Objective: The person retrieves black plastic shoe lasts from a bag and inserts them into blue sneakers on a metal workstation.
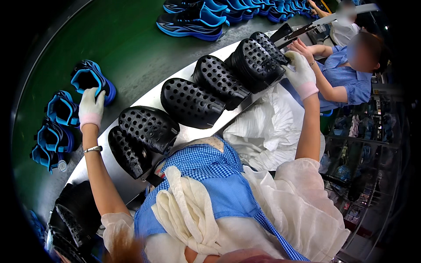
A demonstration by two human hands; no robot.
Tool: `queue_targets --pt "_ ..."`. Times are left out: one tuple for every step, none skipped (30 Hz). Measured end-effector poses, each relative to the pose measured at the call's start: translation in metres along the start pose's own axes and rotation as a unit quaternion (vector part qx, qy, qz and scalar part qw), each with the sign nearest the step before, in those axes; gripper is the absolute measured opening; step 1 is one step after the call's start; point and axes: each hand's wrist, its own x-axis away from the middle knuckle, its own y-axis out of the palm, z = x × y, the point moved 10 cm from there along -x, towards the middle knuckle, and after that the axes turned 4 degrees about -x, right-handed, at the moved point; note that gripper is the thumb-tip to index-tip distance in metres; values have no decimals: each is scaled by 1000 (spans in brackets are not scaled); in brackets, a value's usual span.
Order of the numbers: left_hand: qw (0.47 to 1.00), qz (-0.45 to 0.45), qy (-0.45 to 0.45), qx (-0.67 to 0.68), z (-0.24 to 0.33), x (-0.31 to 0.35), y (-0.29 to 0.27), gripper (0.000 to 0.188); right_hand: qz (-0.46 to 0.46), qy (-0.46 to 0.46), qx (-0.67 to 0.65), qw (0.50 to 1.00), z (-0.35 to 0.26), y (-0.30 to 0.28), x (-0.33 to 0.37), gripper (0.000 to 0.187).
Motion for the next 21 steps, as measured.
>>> queue_targets --pt "1000 -6 9 -1 5 -1 2 30 3 -8 5 1000 1 1 0 37" --pt "1000 -12 15 -1 9 0 5 29 4 -17 12 1000 1 1 0 36" --pt "1000 -18 22 -1 13 0 8 29 5 -27 18 999 0 1 0 36" --pt "1000 -15 15 7 13 0 7 29 5 -40 19 999 -2 1 0 37" --pt "1000 -18 9 7 11 1 7 29 5 -55 20 998 -6 0 -1 37" --pt "1000 -21 4 6 9 2 7 30 5 -69 21 997 -10 -2 -2 37" --pt "1000 -23 -1 6 7 3 8 30 -3 -74 21 997 -11 -2 -2 37" --pt "1000 -24 -8 9 5 3 8 30 -10 -80 20 997 -14 -3 -3 38" --pt "1000 -24 -15 13 3 4 8 30 -18 -86 20 996 -15 -3 -4 38" --pt "999 -24 -22 16 1 5 8 30 -19 -89 13 996 -15 -3 -4 38" --pt "999 -26 -24 19 0 6 9 31 -22 -92 10 995 -14 -5 -4 37" --pt "999 -28 -27 21 -1 7 10 32 -25 -96 5 995 -15 -7 -5 37" --pt "999 -30 -29 23 -3 7 10 33 -33 -84 -10 996 -14 -10 -5 36" --pt "999 -35 -28 24 -2 8 10 35 -39 -71 -23 996 -16 -21 -3 36" --pt "999 -41 -26 25 -2 8 9 37 -45 -59 -36 997 -16 -30 -3 35" --pt "998 -46 -25 26 -1 8 8 39 -37 -73 -31 996 -14 -39 -3 34" --pt "999 -33 -9 28 2 8 2 41 -25 -66 -30 997 -20 -49 -4 34" --pt "999 -19 6 31 3 10 -6 43 -14 -61 -28 998 -34 -63 -4 34" --pt "999 -5 20 33 6 12 -16 45 -2 -57 -26 998 -48 -76 -6 34" --pt "1000 3 -15 23 12 10 -29 47 22 -96 1 995 -69 -86 -6 35" --pt "998 60 -19 -7 12 11 -48 46 24 -120 -40 992 -88 -87 -9 36"
